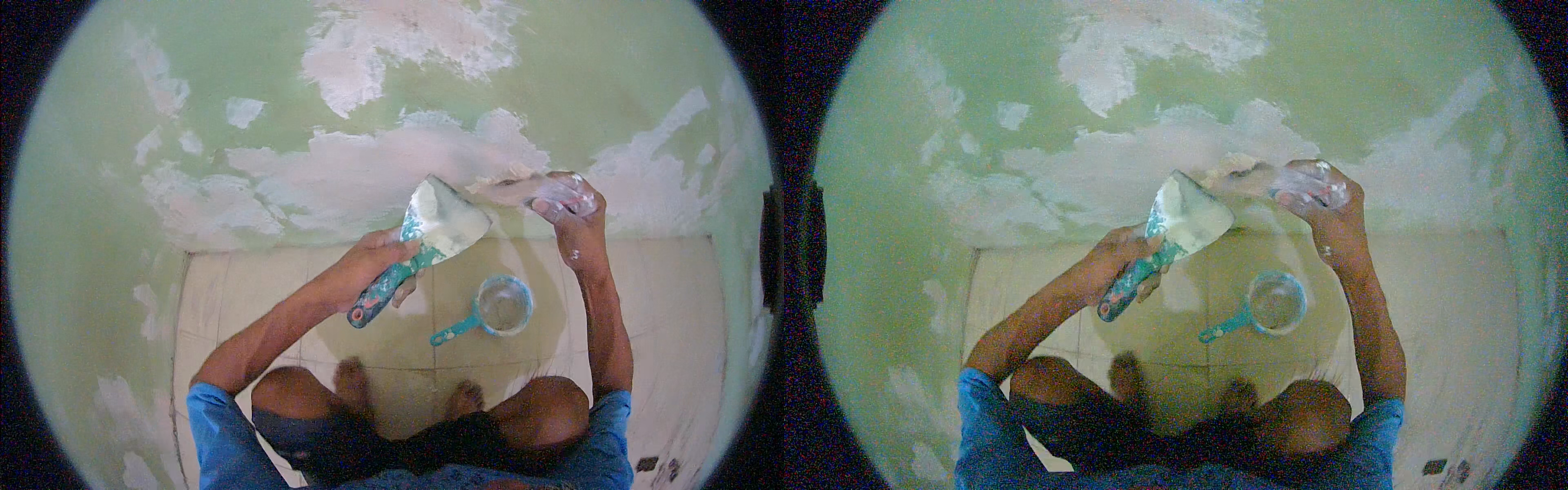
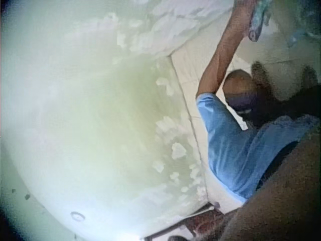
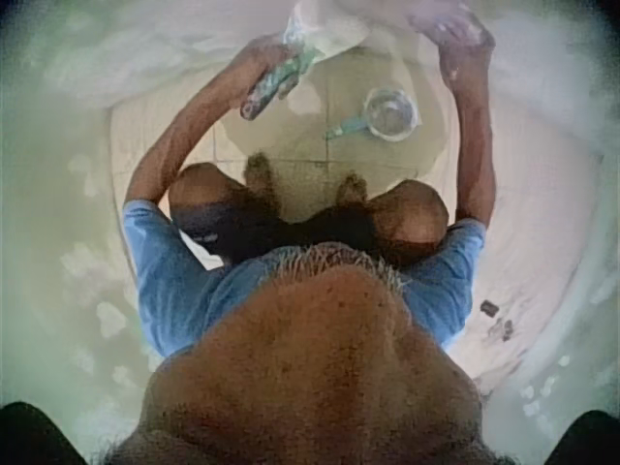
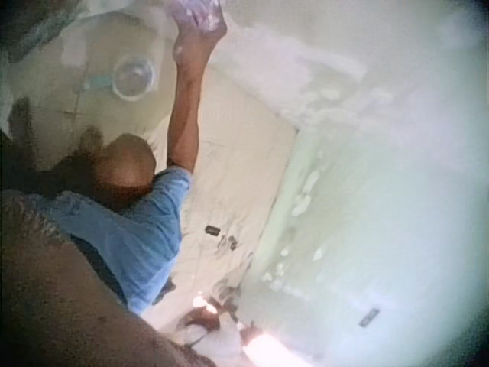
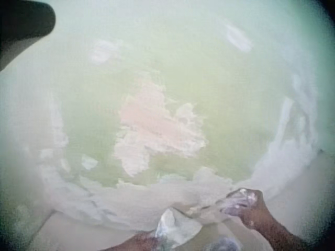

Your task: The person applies white putty to a green wall using two scrapers, spreading and smoothing the material over several areas while periodically taking more putty from a container.

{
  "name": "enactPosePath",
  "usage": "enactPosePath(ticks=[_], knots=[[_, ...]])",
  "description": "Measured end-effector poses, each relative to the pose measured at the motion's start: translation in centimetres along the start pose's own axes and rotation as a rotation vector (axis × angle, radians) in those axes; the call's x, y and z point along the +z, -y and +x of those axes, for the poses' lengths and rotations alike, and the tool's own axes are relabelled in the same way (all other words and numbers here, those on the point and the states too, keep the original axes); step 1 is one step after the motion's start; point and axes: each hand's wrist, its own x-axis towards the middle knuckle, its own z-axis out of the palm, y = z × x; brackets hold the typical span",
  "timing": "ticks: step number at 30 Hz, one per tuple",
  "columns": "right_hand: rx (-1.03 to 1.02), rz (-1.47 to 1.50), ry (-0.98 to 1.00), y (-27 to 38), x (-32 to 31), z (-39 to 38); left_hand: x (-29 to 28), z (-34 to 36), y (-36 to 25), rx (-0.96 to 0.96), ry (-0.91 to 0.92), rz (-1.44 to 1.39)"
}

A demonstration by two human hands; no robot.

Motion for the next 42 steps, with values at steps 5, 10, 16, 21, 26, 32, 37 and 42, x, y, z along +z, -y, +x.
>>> enactPosePath(ticks=[5,10,16,21,26,32,37,42], knots=[[-0.399,-0.316,0.16,1.8,0.0,-1.3,0.3,-0.9,-2.4,-0.03,0.094,-0.059],[-0.852,-0.759,0.304,4.0,1.0,-1.3,2.2,-2.5,-3.9,0.079,0.068,0.036],[-0.582,-0.753,-0.011,0.4,1.9,-1.2,3.0,-3.6,-4.5,0.113,0.036,0.208],[-0.458,-0.677,-0.158,-0.3,0.5,-0.1,3.9,-4.7,-4.9,0.127,-0.069,0.39],[-0.766,-0.837,-0.006,6.6,1.1,-2.6,2.4,-5.3,-4.6,0.229,-0.177,0.503],[-0.925,-1.197,0.197,9.6,4.0,-3.3,3.9,-6.7,-6.1,0.168,-0.17,0.44],[-0.831,-1.378,0.36,9.9,6.6,-4.0,0.2,-7.3,-4.7,0.257,-0.265,0.357],[-0.272,-0.743,0.114,9.0,3.4,-0.4,0.0,-8.4,-6.5,0.368,-0.377,0.294]])
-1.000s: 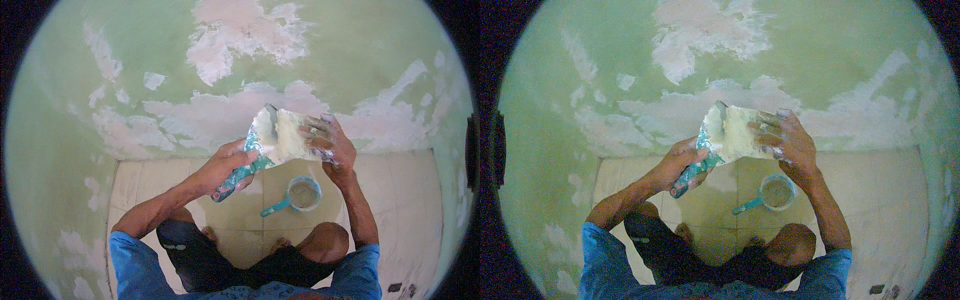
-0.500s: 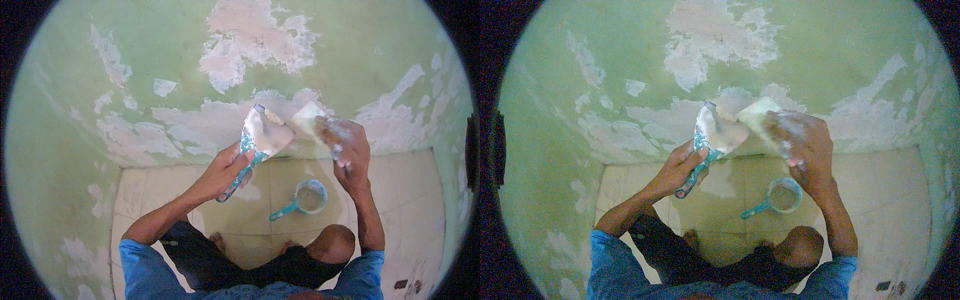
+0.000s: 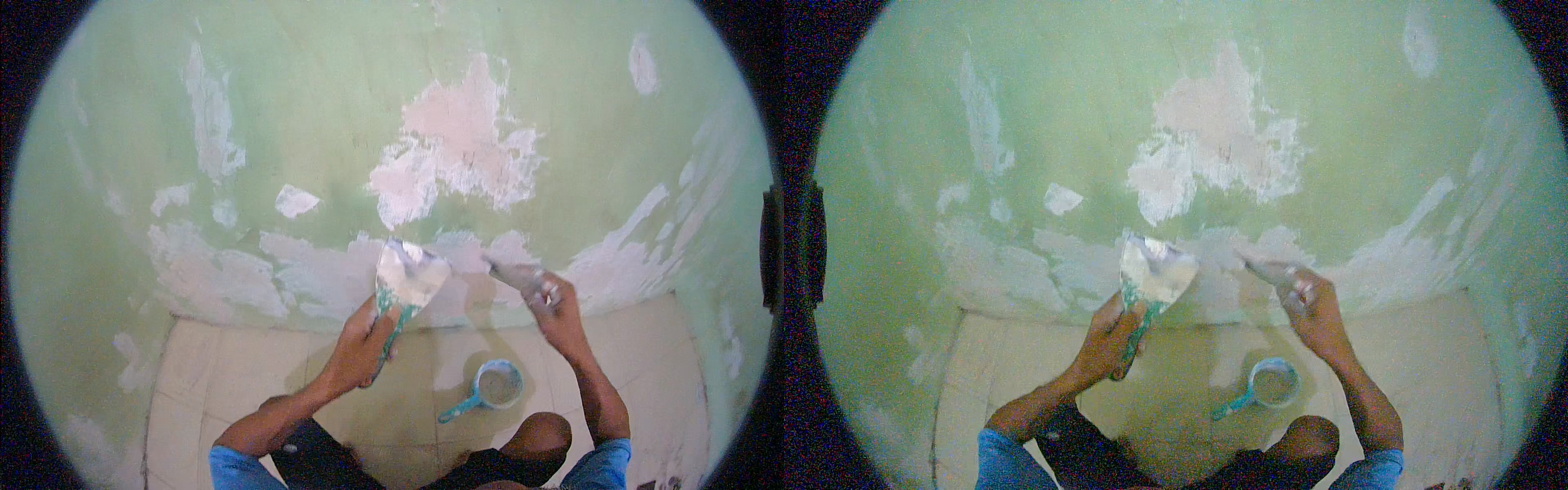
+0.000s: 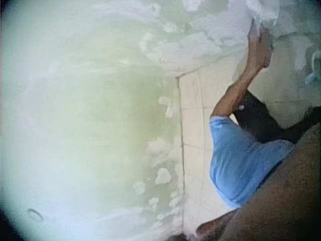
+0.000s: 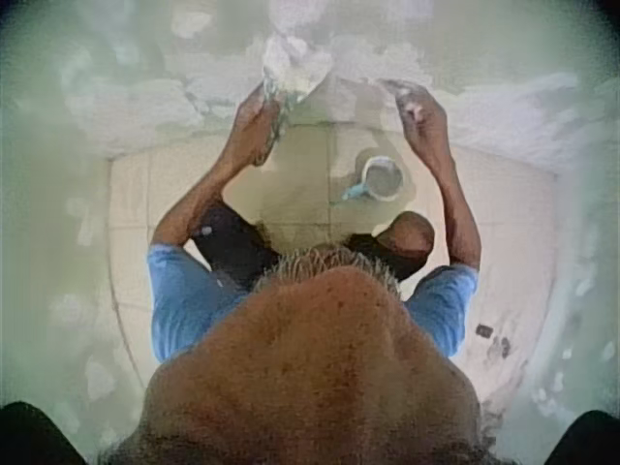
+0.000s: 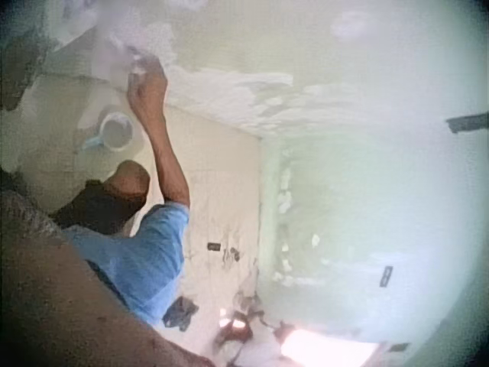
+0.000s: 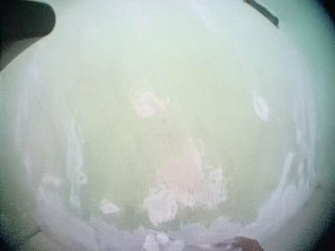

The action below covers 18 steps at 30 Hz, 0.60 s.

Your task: The person applies white putty to a green wall using two scrapers, spreading and smoothing the material over several areas while periodically taking more putty from a container.

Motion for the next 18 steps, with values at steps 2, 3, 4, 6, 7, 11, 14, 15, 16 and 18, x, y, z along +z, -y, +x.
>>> enactPosePath(ticks=[2,3,4,6,7,11,14,15,16,18], knots=[[0.333,0.204,-0.096,-0.9,-1.8,1.9,-0.1,-0.1,0.8,-0.019,0.047,-0.011],[0.267,0.281,-0.164,0.7,-2.4,3.1,0.2,-0.5,1.5,-0.04,0.068,-0.005],[0.202,0.357,-0.224,3.1,-2.4,5.1,0.0,-0.3,3.2,-0.035,0.115,0.006],[-0.173,0.074,-0.332,7.4,-2.7,8.6,0.2,-0.1,5.6,-0.031,0.207,0.038],[-0.403,-0.213,-0.404,8.5,-3.1,10.7,0.4,-0.1,6.1,-0.027,0.251,0.057],[-0.864,-0.727,-0.568,10.6,-3.0,19.1,0.5,0.1,6.7,0.057,0.321,0.182],[-0.893,-0.866,-0.612,10.4,-2.2,22.5,0.4,0.3,6.9,0.048,0.364,0.18],[-0.896,-0.894,-0.614,10.1,-1.9,23.2,0.3,0.4,6.9,0.026,0.383,0.157],[-0.899,-0.923,-0.614,9.6,-1.6,23.9,0.2,0.5,6.8,0.029,0.396,0.169],[-0.886,-0.933,-0.565,8.0,-0.2,24.7,-0.6,0.5,6.4,0.036,0.414,0.198]])
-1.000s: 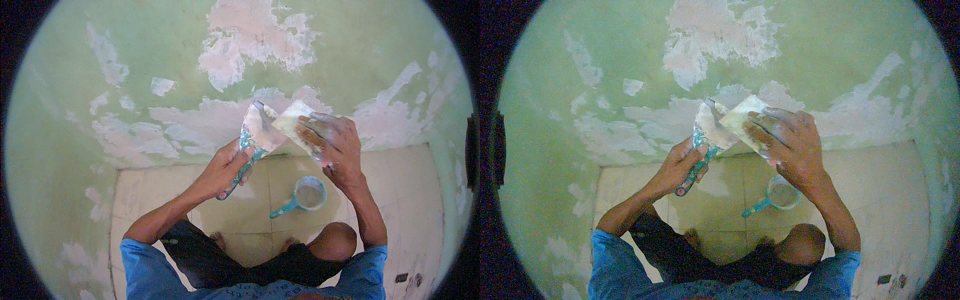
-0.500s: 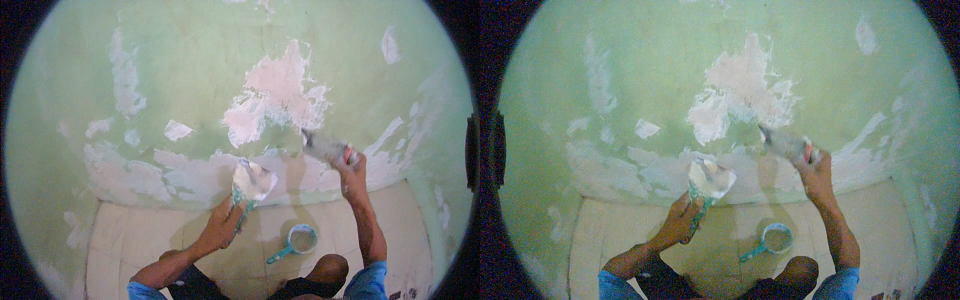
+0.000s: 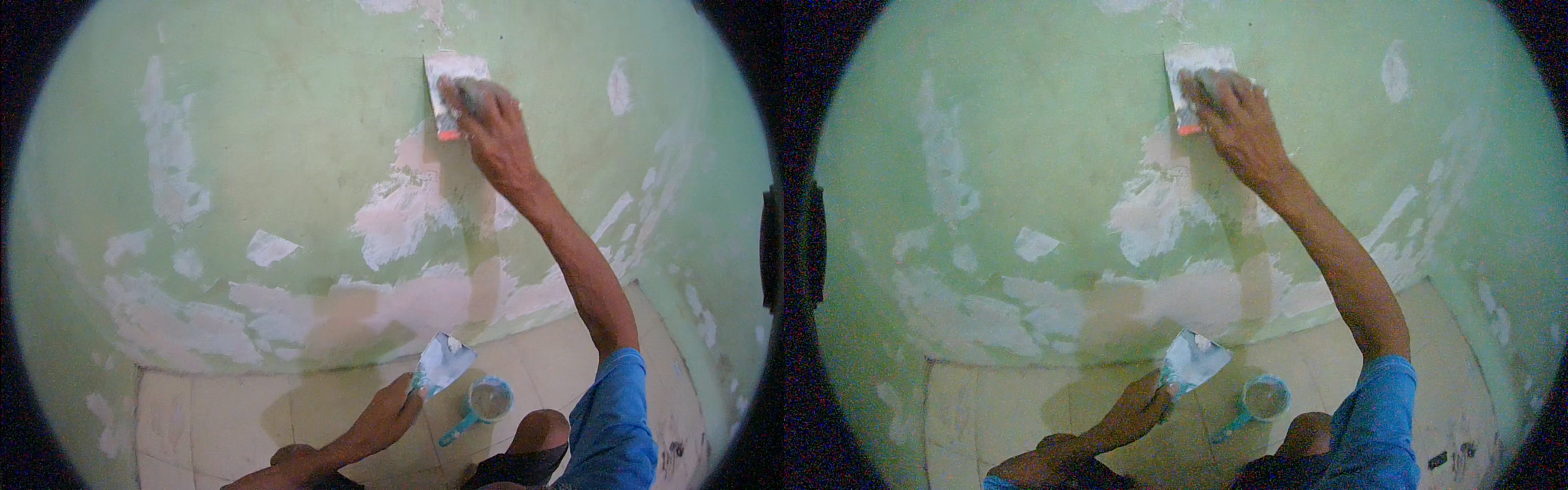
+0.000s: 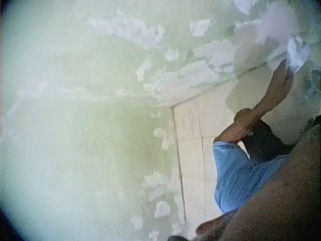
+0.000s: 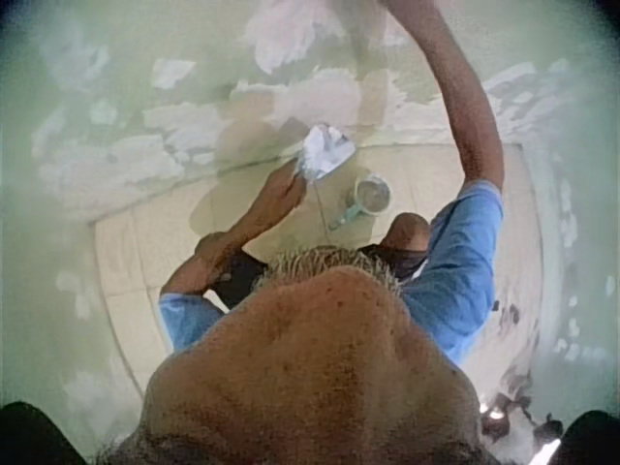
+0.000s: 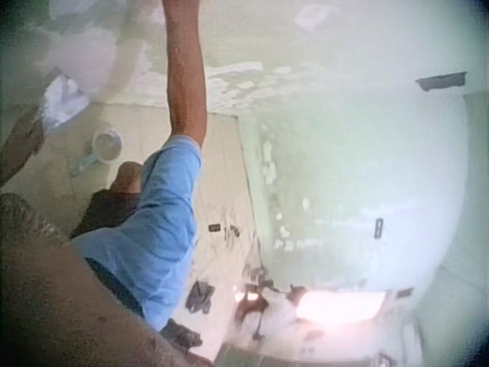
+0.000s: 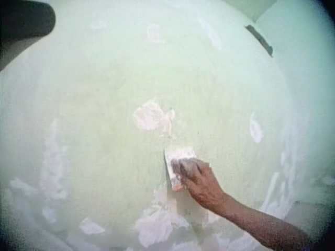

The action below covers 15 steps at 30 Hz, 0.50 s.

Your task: The person applies white putty to a green wall using two scrapers, spreading and smoothing the material over several areas while periodically taking more putty from a container.

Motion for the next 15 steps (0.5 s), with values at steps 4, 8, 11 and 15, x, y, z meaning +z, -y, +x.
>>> enactPosePath(ticks=[4,8,11,15], knots=[[0.069,0.105,0.097,2.0,-0.5,-2.2,-0.9,-0.6,-0.4,-0.037,0.004,-0.032],[0.111,0.056,0.091,1.2,-2.0,-0.6,-1.3,-0.5,0.7,0.078,-0.058,0.046],[0.093,0.004,0.025,-0.2,-1.1,1.2,-1.2,0.3,0.5,0.086,-0.028,0.037],[-0.004,-0.006,0.107,1.6,-1.0,-0.7,-1.2,1.1,2.4,0.16,-0.066,0.094]])
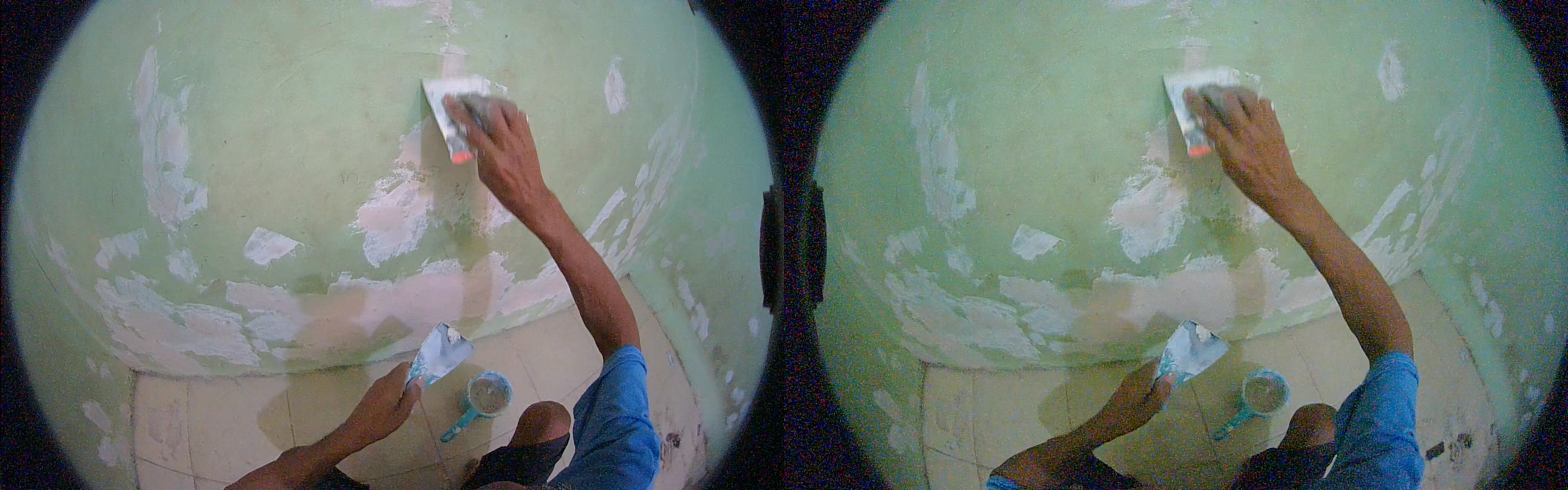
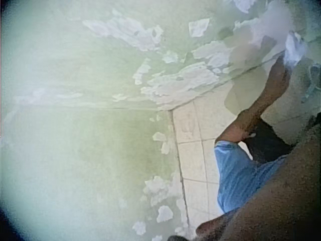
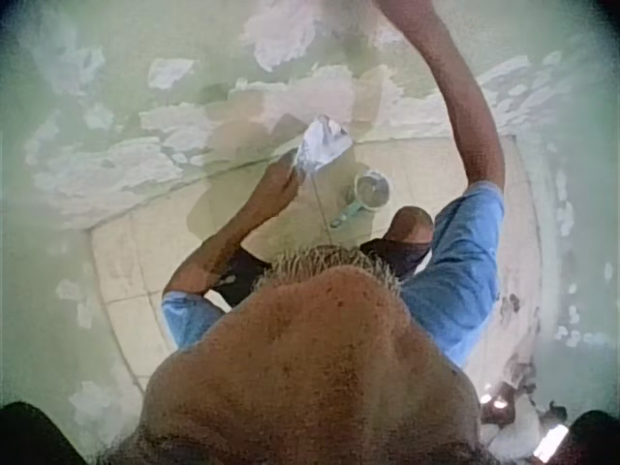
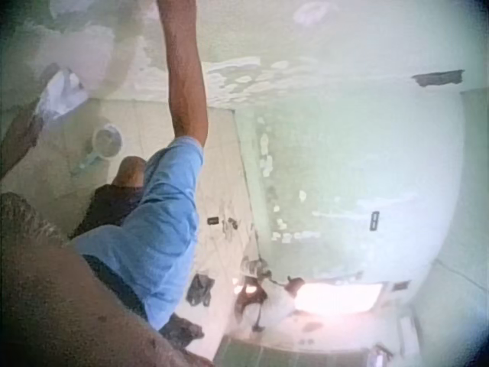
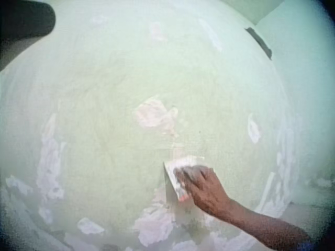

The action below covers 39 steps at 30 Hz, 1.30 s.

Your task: The person applies white putty to a green wall using two scrapers, spreading and smoothing the material over several areas while periodically taking more putty from a container.

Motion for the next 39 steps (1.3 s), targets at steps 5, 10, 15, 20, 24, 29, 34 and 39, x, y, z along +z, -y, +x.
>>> enactPosePath(ticks=[5,10,15,20,24,29,34,39], knots=[[-0.015,0.014,-0.105,0.6,-1.0,1.8,-0.4,0.3,0.4,-0.055,0.011,0.003],[-0.013,-0.038,-0.052,1.9,2.4,1.3,-0.3,0.7,-0.3,-0.083,0.075,-0.013],[-0.011,0.057,0.04,3.0,0.5,-0.6,-0.8,0.4,-0.6,-0.069,0.054,0.002],[0.174,-0.07,-0.064,1.5,1.3,2.5,-0.3,0.6,-0.4,-0.025,0.048,-0.014],[0.091,0.107,0.004,5.5,1.7,1.5,-0.8,0.3,-0.3,-0.05,0.051,-0.024],[0.033,-0.014,-0.088,2.0,1.2,0.9,-0.6,0.4,-0.2,-0.042,0.044,-0.009],[0.029,-0.051,-0.01,-0.3,2.5,0.6,-0.6,0.4,0.2,-0.016,0.044,-0.015],[0.142,0.05,0.145,0.5,-0.6,-2.6,-1.5,-0.1,-1.2,-0.13,0.08,-0.016]])
